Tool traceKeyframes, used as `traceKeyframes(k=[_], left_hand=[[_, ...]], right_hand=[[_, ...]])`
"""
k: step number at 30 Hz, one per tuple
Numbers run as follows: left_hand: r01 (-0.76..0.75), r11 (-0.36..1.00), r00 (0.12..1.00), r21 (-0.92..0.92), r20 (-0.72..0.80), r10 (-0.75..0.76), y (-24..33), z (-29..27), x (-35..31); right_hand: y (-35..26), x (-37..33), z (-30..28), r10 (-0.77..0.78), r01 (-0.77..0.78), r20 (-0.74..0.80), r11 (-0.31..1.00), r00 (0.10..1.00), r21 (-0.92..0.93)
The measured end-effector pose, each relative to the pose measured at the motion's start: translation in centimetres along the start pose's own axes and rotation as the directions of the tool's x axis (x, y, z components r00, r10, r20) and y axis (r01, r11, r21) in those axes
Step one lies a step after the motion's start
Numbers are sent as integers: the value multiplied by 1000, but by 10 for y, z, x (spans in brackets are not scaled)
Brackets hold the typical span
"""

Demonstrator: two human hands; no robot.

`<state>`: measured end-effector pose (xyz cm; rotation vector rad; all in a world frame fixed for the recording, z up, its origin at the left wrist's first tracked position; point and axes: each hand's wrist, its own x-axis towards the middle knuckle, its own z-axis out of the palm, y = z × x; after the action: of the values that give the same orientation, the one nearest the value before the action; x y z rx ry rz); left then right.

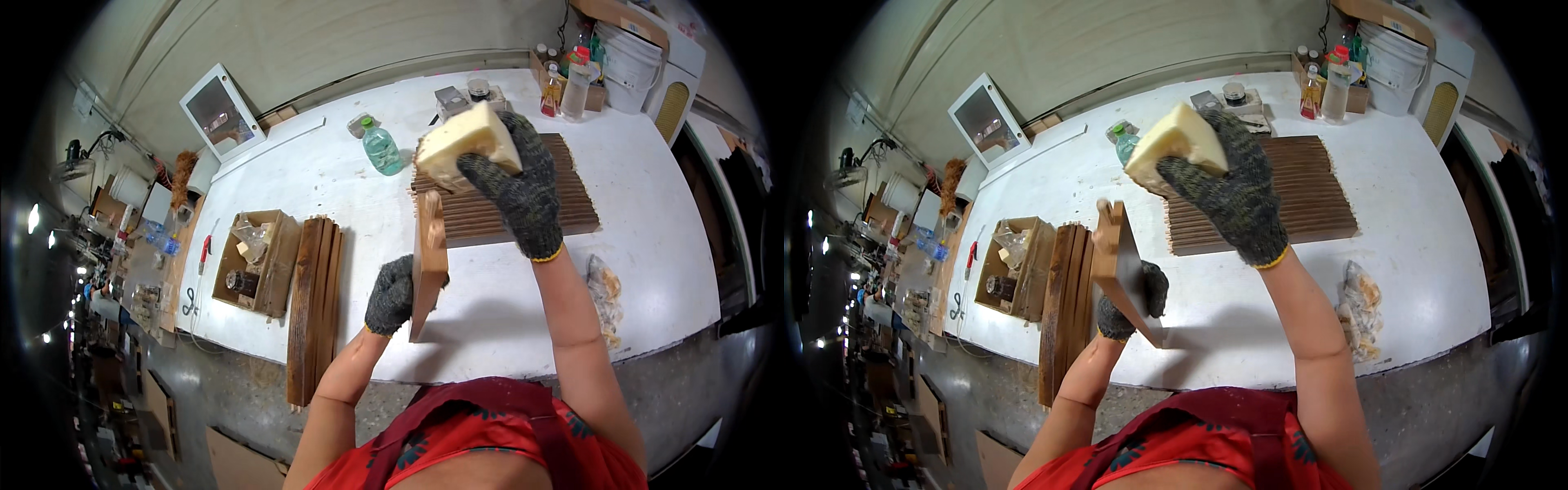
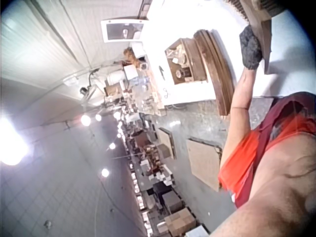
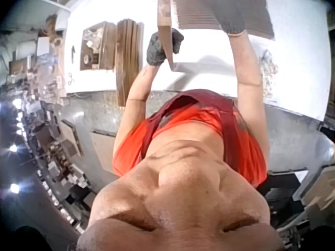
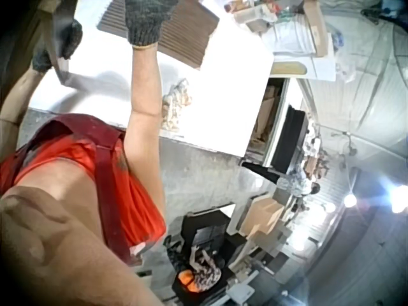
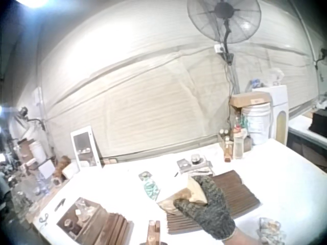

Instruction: The person polishes wooden planks one by one with a sponge, wiping both the flat surfaces and the narrow edges before setting them aside in a stack.

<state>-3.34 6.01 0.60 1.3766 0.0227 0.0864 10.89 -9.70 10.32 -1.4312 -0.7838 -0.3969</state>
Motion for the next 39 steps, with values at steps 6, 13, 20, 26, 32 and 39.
traceKeyframes(k=[6, 13, 20, 26, 32, 39], left_hand=[[-194, 975, 936, 104, -276, 216, 10, -11, 11], [-194, 957, 918, 217, -305, 255, 13, 8, 4], [-179, 961, 888, 212, -386, 250, 14, 12, 0], [-191, 952, 880, 239, -388, 275, 6, 2, -4], [-255, 937, 847, 238, -412, 335, -4, -13, -6], [-349, 918, 747, 186, -537, 393, -1, -41, 3]], right_hand=[[6, -30, -26, 356, -207, -140, 773, 924, 599], [-11, -38, -11, 261, -127, -288, 902, 922, 412], [-21, -35, 15, -174, 219, -355, 971, 918, 92], [-13, -34, 29, -315, 326, -231, 945, 921, 13], [-4, -57, 46, -269, 276, -148, 961, 952, 31], [46, -140, 79, 46, -29, 141, 993, 989, -115]])
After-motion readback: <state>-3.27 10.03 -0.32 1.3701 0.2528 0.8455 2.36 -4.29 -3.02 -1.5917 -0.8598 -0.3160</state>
